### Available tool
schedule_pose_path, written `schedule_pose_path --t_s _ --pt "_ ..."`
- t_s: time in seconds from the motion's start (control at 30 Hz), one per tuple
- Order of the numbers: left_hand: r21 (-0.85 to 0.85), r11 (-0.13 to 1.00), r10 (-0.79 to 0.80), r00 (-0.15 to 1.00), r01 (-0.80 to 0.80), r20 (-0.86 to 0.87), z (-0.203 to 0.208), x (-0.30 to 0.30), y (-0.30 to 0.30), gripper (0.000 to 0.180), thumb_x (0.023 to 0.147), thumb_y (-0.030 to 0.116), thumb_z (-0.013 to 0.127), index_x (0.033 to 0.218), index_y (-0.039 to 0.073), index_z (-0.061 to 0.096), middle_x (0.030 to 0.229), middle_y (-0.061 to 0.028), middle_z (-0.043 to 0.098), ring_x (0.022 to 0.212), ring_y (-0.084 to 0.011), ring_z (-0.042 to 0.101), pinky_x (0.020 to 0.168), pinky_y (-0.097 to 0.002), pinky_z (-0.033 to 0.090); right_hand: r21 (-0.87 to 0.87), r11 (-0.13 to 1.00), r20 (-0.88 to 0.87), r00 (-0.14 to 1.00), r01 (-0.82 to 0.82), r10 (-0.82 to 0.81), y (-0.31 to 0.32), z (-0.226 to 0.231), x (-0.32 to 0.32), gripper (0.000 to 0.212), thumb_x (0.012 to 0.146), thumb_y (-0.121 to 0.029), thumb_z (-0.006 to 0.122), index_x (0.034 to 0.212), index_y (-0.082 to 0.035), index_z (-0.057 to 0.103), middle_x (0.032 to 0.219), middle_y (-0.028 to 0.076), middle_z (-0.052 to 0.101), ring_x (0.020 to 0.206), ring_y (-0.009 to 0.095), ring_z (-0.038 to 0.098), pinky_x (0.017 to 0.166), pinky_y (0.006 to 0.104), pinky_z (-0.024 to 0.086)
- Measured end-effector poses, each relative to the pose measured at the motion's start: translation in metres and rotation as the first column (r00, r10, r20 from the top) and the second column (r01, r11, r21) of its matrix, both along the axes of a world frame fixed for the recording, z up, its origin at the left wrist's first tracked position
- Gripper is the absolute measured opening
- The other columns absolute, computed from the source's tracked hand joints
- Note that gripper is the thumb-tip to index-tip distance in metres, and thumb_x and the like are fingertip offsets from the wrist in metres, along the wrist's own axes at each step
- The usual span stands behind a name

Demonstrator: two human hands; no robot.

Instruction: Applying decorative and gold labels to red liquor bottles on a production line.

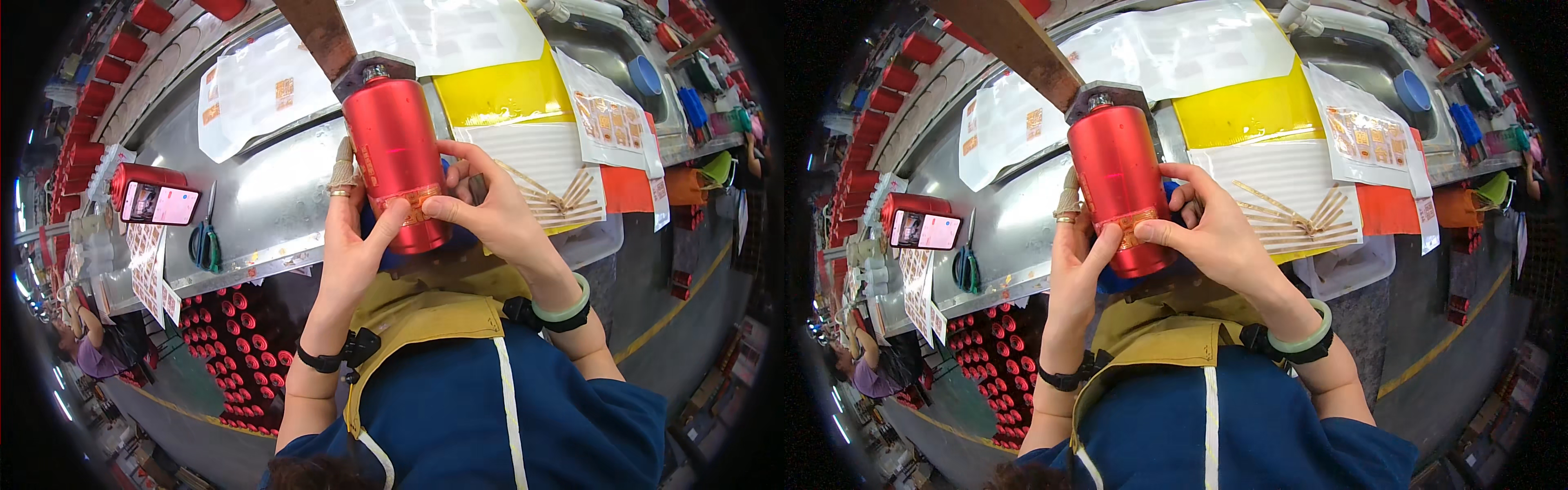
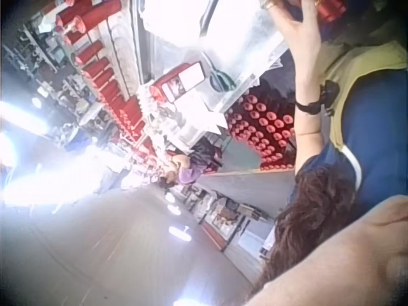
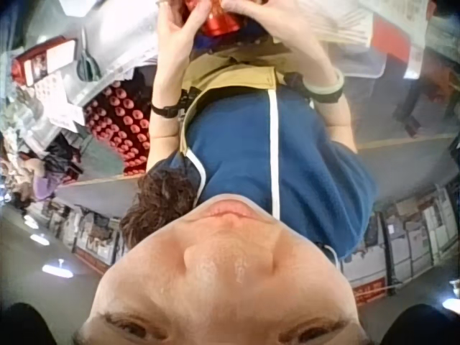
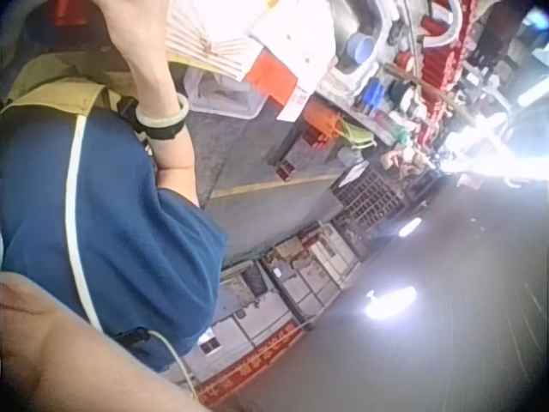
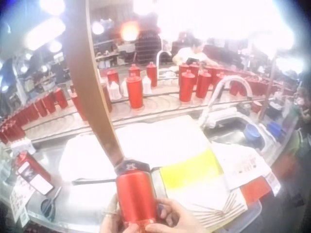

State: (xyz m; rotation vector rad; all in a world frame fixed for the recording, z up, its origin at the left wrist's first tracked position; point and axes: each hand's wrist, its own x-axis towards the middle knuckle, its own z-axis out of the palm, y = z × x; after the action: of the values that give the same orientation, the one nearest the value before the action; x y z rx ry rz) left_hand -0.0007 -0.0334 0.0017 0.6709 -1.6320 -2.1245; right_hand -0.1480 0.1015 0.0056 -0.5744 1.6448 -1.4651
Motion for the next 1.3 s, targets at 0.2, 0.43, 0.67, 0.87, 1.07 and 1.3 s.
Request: schedule_pose_path --t_s 0.2,0.43,0.67,0.87,1.07,1.3 --pt "-0.023 1.0 -0.003 0.999 0.002 -0.042 0.001 0.0 -0.001 0.073 0.103 0.009 0.061 0.163 -0.001 0.02 0.154 -0.0183 0.045 0.14 -0.0242 0.048 0.116 -0.0395 0.039 0.018 1.0 -0.04 0.999 0.009 -0.008 0.005 0.012 -0.002 0.067 0.09 -0.027 0.082 0.143 0.0 0.051 0.097 -0.001 0.051 0.085 0.006 0.045 0.078 0.0219 0.042" --pt "0.036 0.999 0.005 0.998 -0.002 -0.07 0.005 0.007 -0.006 0.06 0.111 0.02 0.047 0.161 -0.003 0.025 0.155 -0.015 0.046 0.143 -0.0227 0.045 0.118 -0.0381 0.035 -0.113 0.992 0.025 0.998 0.053 -0.051 0.031 0.009 -0.014 0.025 0.104 -0.008 0.058 0.128 0.002 0.058 0.11 0.004 0.065 0.1 0.007 0.057 0.091 0.0236 0.047" --pt "-0.047 0.999 0.023 0.997 -0.027 -0.076 0.009 0.013 -0.005 0.056 0.11 0.015 0.043 0.161 -0.004 0.026 0.165 -0.0194 0.035 0.153 -0.0259 0.033 0.125 -0.0398 0.025 -0.099 0.988 -0.136 0.982 0.119 -0.132 0.029 0.006 -0.007 0.018 0.104 -0.004 0.057 0.12 0.001 0.063 0.104 0.002 0.066 0.095 0.008 0.061 0.087 0.0247 0.05" --pt "-0.046 0.998 0.044 0.997 -0.047 -0.055 0.004 0.009 -0.003 0.074 0.097 0.004 0.068 0.159 -0.007 0.029 0.16 -0.0189 0.04 0.151 -0.0259 0.036 0.124 -0.0404 0.027 0.089 0.986 -0.423 0.902 0.14 -0.09 0.033 0.009 0.001 0.014 0.1 -0.004 0.06 0.112 0.001 0.064 0.092 0.008 0.067 0.084 0.012 0.062 0.078 0.0278 0.05" --pt "-0.156 0.988 0.013 1.0 -0.015 -0.018 0.001 0.009 -0.003 0.08 0.094 0.005 0.073 0.159 -0.006 0.028 0.16 -0.0192 0.04 0.151 -0.0271 0.036 0.125 -0.041 0.026 0.011 0.994 -0.383 0.919 0.109 -0.097 0.033 0.002 0.006 0.013 0.099 -0.007 0.06 0.109 0.001 0.064 0.09 0.009 0.067 0.08 0.012 0.06 0.075 0.027 0.048" --pt "-0.027 0.997 -0.067 0.997 0.068 0.028 0.002 0.011 -0.008 0.082 0.096 0.006 0.07 0.161 -0.007 0.021 0.165 -0.0204 0.029 0.155 -0.028 0.028 0.127 -0.0422 0.021 -0.064 0.992 -0.107 0.988 0.108 -0.114 0.031 -0.001 0.01 0.014 0.102 -0.009 0.059 0.111 0.001 0.064 0.089 0.003 0.064 0.08 0.007 0.056 0.072 0.0255 0.047"
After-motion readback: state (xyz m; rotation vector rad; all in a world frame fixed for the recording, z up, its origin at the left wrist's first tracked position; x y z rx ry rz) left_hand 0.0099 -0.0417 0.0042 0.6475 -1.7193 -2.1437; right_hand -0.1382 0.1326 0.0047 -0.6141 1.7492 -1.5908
